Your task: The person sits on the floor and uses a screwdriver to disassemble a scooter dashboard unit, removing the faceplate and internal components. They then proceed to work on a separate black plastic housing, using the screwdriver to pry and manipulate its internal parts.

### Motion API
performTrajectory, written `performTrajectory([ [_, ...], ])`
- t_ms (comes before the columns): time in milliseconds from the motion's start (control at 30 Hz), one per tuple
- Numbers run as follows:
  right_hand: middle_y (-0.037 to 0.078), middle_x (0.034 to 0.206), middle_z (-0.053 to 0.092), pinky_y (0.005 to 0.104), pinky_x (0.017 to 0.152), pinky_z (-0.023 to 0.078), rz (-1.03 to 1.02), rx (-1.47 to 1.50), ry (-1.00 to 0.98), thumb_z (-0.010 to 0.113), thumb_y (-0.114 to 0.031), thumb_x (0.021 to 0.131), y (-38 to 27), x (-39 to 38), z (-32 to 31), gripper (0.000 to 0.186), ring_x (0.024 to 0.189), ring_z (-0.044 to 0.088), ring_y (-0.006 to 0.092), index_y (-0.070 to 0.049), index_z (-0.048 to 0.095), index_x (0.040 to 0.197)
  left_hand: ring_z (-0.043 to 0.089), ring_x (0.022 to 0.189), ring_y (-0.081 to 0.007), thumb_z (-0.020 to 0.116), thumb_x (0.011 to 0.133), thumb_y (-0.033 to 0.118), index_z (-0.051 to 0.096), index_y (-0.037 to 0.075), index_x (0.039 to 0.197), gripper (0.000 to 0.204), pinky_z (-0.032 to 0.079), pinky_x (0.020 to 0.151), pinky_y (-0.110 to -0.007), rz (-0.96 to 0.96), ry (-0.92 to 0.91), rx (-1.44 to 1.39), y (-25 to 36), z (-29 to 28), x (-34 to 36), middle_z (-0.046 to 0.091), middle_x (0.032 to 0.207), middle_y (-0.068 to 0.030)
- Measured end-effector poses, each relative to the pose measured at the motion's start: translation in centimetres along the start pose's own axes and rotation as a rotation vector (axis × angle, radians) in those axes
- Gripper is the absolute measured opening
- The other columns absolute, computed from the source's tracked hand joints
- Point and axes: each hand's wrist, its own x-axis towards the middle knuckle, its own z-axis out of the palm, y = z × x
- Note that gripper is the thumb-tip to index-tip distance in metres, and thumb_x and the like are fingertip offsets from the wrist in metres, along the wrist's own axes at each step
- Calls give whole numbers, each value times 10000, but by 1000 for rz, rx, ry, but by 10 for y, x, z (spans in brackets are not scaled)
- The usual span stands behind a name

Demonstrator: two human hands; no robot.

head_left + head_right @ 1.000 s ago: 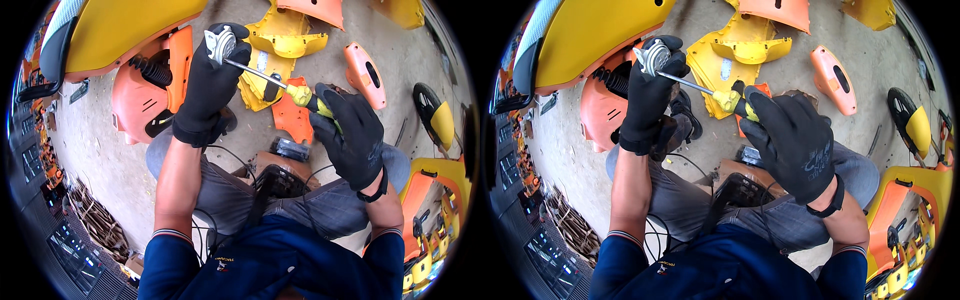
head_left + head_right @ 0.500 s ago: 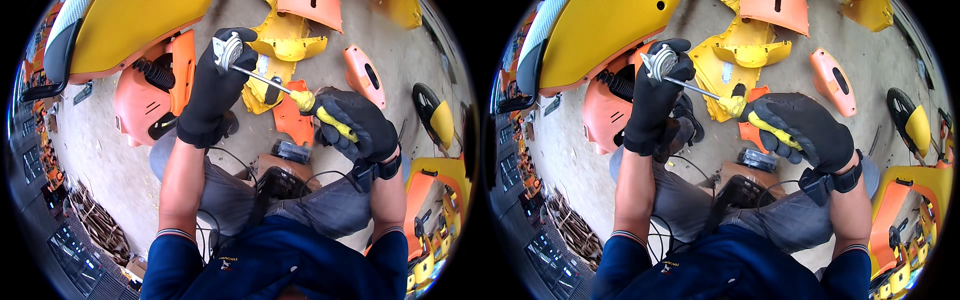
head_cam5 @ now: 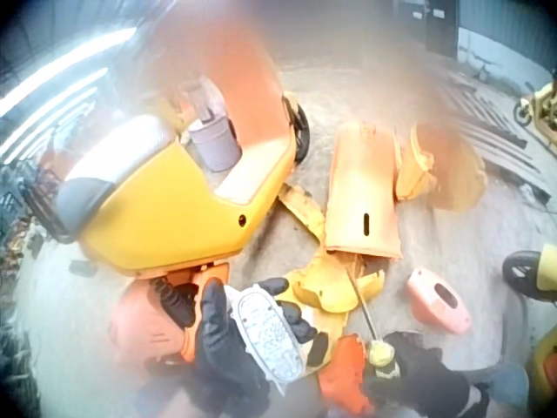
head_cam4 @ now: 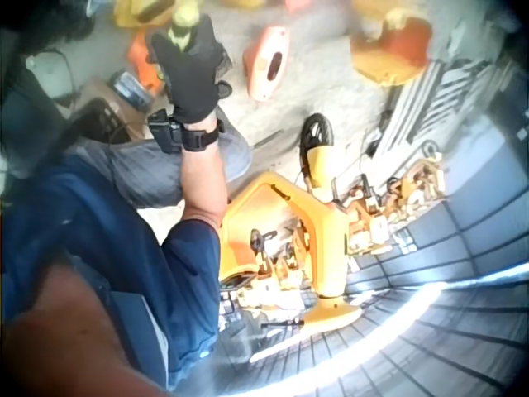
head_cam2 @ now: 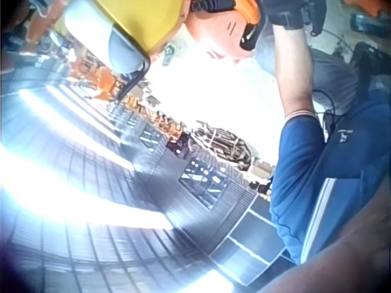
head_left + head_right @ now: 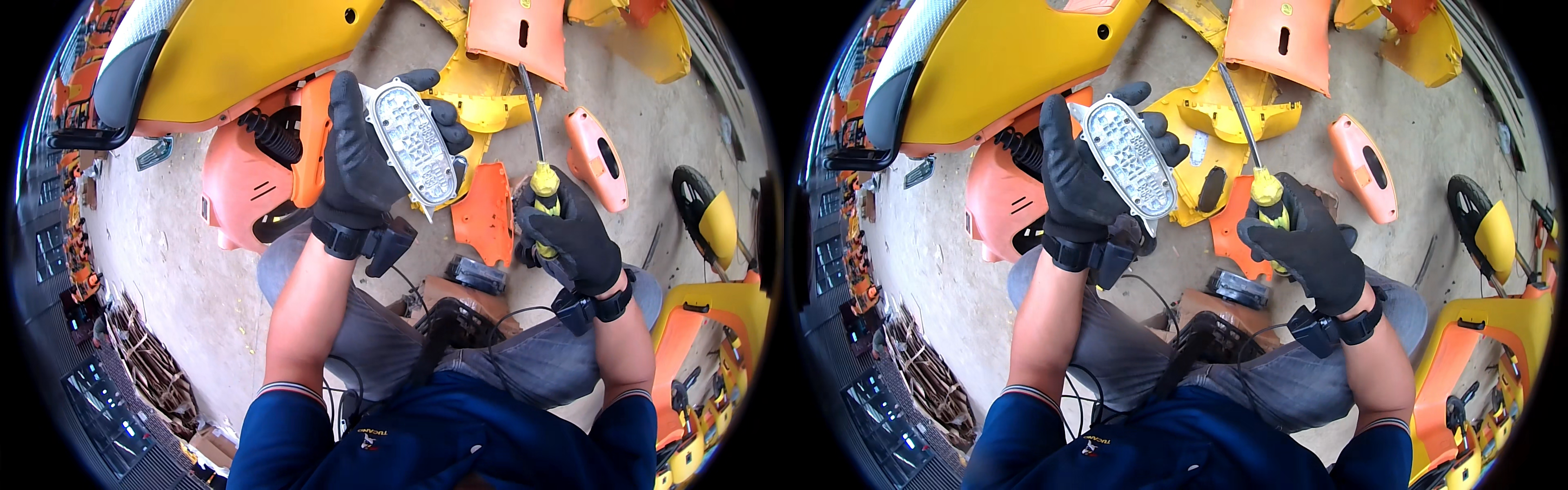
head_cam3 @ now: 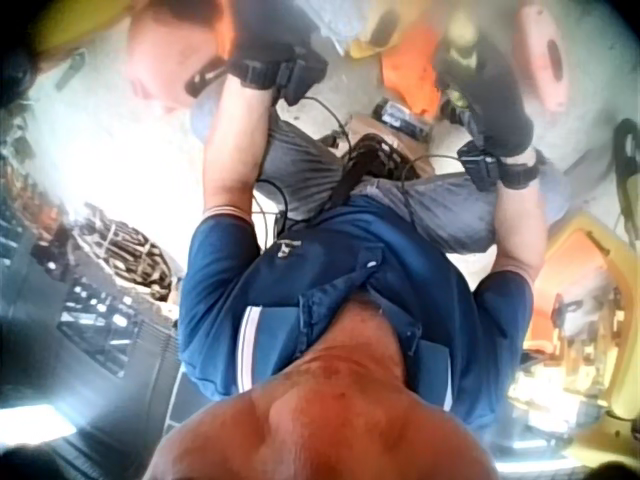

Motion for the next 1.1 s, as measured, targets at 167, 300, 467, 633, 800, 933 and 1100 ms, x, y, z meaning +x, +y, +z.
performTrajectory([
  [167,24,903,597,257,638,508,-21,-101,-1,678,-138,927,6,0,10,230,759,594,85,-54,545,1093,679,1036,-422,388,945,722,415,-36,1434,902,497,1013,-555,-13,-20,-16,0,-2,1,653,1175,-279],
  [300,48,946,636,277,696,526,-20,-39,-43,683,-149,936,20,9,6,249,816,616,102,-33,580,1132,666,1058,-440,380,956,705,403,-41,1441,891,508,998,-555,-15,-1,4,-1,0,2,642,1187,-294],
  [467,41,1031,684,239,820,512,-53,-38,-64,635,-88,979,23,13,15,268,918,615,82,4,634,1231,657,1078,-435,371,958,705,388,-40,1455,895,519,980,-542,-32,18,47,-3,0,4,614,1228,-317],
  [633,53,1052,673,256,817,523,0,106,-103,628,-142,989,26,12,21,378,921,627,104,9,564,1329,650,1096,-420,350,958,712,379,-23,1471,896,519,983,-527,-46,43,74,-12,4,4,579,1285,-326],
  [800,45,1006,661,275,778,534,-35,125,-89,656,-154,971,26,13,23,382,865,628,112,12,580,1308,616,1166,-406,319,953,732,367,-6,1487,912,504,1004,-527,-81,64,75,-19,9,5,541,1355,-312],
  [933,45,990,668,262,768,536,-32,144,-69,680,-143,954,22,11,24,361,843,631,102,17,605,1268,611,1167,-409,308,955,732,350,10,1506,909,478,1027,-549,-70,70,128,-21,9,5,533,1373,-304],
  [1100,40,966,665,259,750,530,-35,127,-54,687,-130,942,24,11,21,318,821,621,101,17,623,1217,611,1165,-407,297,964,721,345,15,1510,894,471,1028,-567,-92,76,140,-23,10,7,536,1369,-303],
])
